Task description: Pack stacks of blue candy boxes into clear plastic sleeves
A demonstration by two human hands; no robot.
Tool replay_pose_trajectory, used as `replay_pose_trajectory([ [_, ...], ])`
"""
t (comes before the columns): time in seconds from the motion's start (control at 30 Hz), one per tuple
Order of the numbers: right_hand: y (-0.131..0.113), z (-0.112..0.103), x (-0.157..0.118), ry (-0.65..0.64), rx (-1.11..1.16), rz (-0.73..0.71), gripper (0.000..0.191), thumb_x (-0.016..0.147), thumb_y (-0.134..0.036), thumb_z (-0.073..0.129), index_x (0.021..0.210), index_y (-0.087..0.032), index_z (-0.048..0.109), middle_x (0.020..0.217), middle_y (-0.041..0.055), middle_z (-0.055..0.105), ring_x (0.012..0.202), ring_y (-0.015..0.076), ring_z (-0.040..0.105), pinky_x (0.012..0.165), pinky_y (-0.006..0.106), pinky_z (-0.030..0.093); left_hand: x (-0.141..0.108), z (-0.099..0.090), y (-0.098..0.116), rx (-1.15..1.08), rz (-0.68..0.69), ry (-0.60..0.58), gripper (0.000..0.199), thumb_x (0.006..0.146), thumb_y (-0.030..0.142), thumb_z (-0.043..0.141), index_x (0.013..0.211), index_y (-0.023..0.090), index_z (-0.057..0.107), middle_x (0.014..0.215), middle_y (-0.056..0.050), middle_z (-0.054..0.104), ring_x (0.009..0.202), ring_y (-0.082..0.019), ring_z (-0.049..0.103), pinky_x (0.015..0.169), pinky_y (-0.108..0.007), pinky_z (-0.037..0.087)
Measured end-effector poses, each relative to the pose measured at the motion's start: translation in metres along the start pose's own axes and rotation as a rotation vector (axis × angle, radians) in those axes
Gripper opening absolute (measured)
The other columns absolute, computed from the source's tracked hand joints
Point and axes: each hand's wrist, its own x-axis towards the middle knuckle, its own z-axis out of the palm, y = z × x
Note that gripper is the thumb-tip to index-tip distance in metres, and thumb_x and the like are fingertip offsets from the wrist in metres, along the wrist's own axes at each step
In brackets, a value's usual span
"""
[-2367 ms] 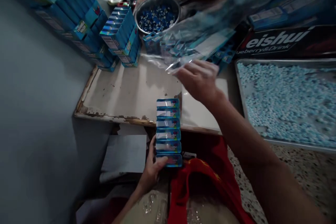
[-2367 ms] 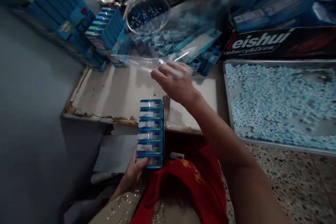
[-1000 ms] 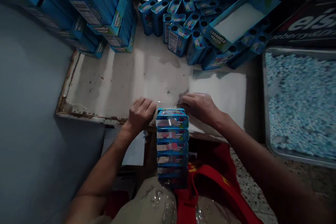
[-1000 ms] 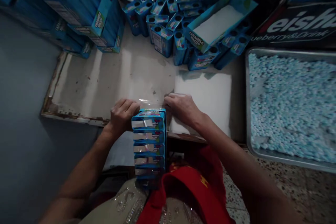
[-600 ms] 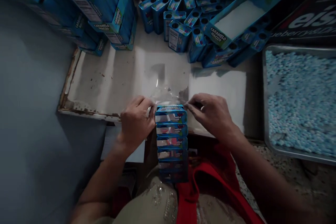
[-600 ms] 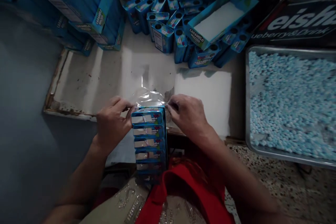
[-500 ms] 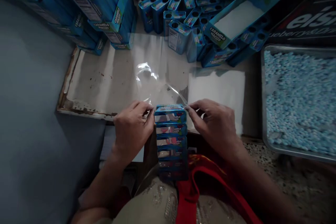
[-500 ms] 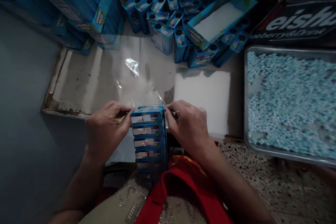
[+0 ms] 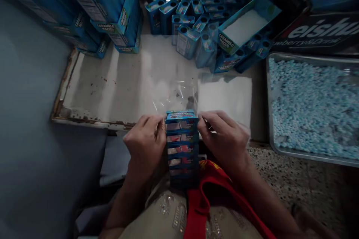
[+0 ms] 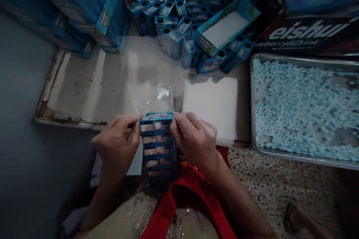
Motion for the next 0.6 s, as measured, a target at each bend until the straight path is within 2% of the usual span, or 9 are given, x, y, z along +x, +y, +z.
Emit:
replay_pose_trajectory([
  [0.03,0.003,0.000,-0.008,0.031,-0.017,-0.062,0.009,0.101,-0.019,0.066,0.105,-0.021,0.074,0.089,-0.0006,0.080,0.072,0.0094,0.072,0.066,0.023,0.051,-0.006,0.000,-0.003,0.005,0.056,0.045,0.004,0.095,0.017,0.073,0.094,0.021,0.075,0.087,-0.001,0.079,0.077,-0.014,0.074,0.071,-0.024,0.053],
  [0.1,0.011,0.004,-0.026,0.060,-0.025,-0.152,0.022,0.097,-0.016,0.071,0.119,-0.021,0.072,0.097,0.0007,0.082,0.078,0.0103,0.075,0.072,0.022,0.055,-0.020,0.004,-0.010,-0.011,0.158,0.130,0.015,0.091,0.013,0.076,0.104,0.020,0.075,0.094,-0.003,0.081,0.081,-0.014,0.076,0.079,-0.023,0.057],
  [0.17,0.020,0.011,-0.041,0.079,-0.030,-0.161,0.033,0.094,-0.013,0.073,0.126,-0.022,0.070,0.098,0.0005,0.082,0.080,0.0106,0.075,0.077,0.022,0.058,-0.032,0.012,-0.017,-0.046,0.248,0.186,0.025,0.089,0.010,0.078,0.111,0.021,0.073,0.097,-0.004,0.081,0.084,-0.015,0.077,0.084,-0.024,0.059],
  [0.23,0.027,0.022,-0.049,0.120,-0.038,-0.109,0.034,0.092,-0.010,0.074,0.123,-0.024,0.070,0.096,-0.0012,0.081,0.079,0.0098,0.075,0.076,0.021,0.059,-0.040,0.024,-0.024,-0.075,0.311,0.223,0.029,0.089,0.009,0.077,0.113,0.023,0.071,0.096,-0.004,0.079,0.087,-0.016,0.077,0.085,-0.026,0.061],
  [0.3,0.030,0.034,-0.049,0.178,-0.017,-0.038,0.025,0.091,-0.010,0.074,0.111,-0.024,0.071,0.092,-0.0019,0.080,0.076,0.0097,0.075,0.073,0.020,0.058,-0.042,0.037,-0.028,-0.093,0.275,0.271,0.027,0.089,0.011,0.077,0.110,0.024,0.069,0.095,-0.003,0.077,0.088,-0.017,0.077,0.085,-0.028,0.061],
  [0.37,0.029,0.045,-0.044,0.207,0.033,0.042,0.016,0.090,-0.010,0.073,0.098,-0.024,0.069,0.086,-0.0027,0.079,0.072,0.0097,0.074,0.067,0.020,0.056,-0.041,0.050,-0.029,-0.115,0.118,0.304,0.023,0.089,0.016,0.077,0.108,0.023,0.065,0.093,-0.004,0.074,0.087,-0.018,0.075,0.082,-0.030,0.060],
  [0.47,0.023,0.056,-0.039,0.213,0.121,0.111,0.014,0.091,-0.010,0.069,0.091,-0.024,0.067,0.079,-0.0026,0.077,0.069,0.0109,0.072,0.065,0.022,0.055,-0.037,0.062,-0.030,-0.143,-0.106,0.194,0.013,0.092,0.024,0.071,0.103,0.020,0.064,0.089,-0.004,0.071,0.081,-0.018,0.072,0.076,-0.030,0.058],
  [0.53,0.021,0.058,-0.041,0.204,0.154,0.116,0.013,0.093,-0.011,0.068,0.089,-0.024,0.068,0.081,-0.0002,0.078,0.071,0.0131,0.074,0.066,0.024,0.055,-0.034,0.064,-0.030,-0.110,-0.150,0.052,0.008,0.097,0.025,0.062,0.099,0.019,0.066,0.087,-0.004,0.072,0.078,-0.017,0.071,0.073,-0.028,0.055],
  [0.6,0.021,0.058,-0.044,0.198,0.164,0.095,0.012,0.094,-0.012,0.068,0.090,-0.024,0.069,0.083,0.0020,0.080,0.073,0.0145,0.075,0.066,0.025,0.055,-0.033,0.062,-0.032,-0.055,-0.125,-0.055,0.016,0.102,0.025,0.056,0.098,0.018,0.069,0.086,-0.005,0.073,0.078,-0.017,0.070,0.072,-0.027,0.051],
])
